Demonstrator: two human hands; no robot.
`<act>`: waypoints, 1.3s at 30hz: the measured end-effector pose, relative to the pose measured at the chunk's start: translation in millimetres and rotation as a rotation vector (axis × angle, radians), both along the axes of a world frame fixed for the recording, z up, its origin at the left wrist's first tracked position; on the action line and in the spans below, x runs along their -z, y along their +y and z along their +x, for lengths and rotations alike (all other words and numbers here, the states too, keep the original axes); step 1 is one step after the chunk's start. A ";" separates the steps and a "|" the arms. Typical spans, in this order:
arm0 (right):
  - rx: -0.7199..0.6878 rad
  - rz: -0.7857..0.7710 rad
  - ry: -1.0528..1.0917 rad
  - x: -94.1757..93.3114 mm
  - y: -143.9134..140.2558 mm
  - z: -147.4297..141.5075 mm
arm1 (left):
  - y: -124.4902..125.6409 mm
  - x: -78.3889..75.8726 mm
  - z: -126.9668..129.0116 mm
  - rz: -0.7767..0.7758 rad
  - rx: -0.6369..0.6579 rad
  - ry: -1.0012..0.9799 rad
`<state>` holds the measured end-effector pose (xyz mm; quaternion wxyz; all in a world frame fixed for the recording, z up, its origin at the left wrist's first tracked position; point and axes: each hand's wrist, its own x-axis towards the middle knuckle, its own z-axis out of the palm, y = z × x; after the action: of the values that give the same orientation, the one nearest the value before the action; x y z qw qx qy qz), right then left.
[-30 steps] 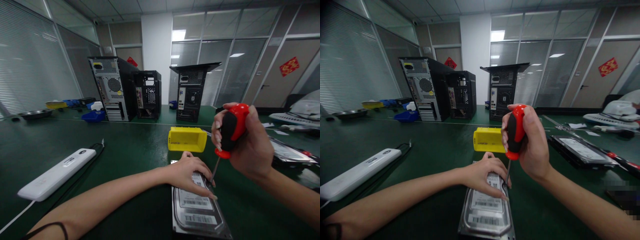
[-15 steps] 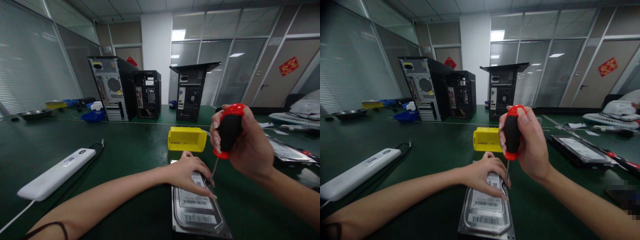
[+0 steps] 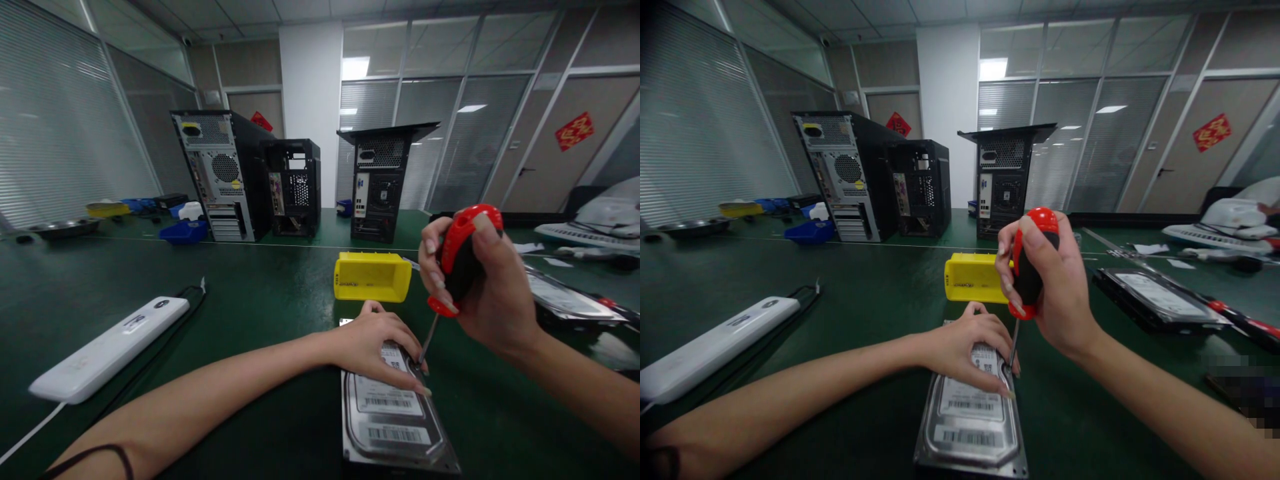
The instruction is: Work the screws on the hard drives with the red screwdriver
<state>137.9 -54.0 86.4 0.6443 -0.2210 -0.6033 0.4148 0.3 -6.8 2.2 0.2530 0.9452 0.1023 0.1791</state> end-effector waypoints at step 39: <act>0.013 0.026 0.032 1.8 1.0 0.4 | 2.1 2.1 0.8 0.044 0.020 -0.031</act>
<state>138.3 -52.9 84.6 0.6595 -0.2100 -0.5967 0.4061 1.1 -4.7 0.1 0.2355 0.9486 0.0850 0.1936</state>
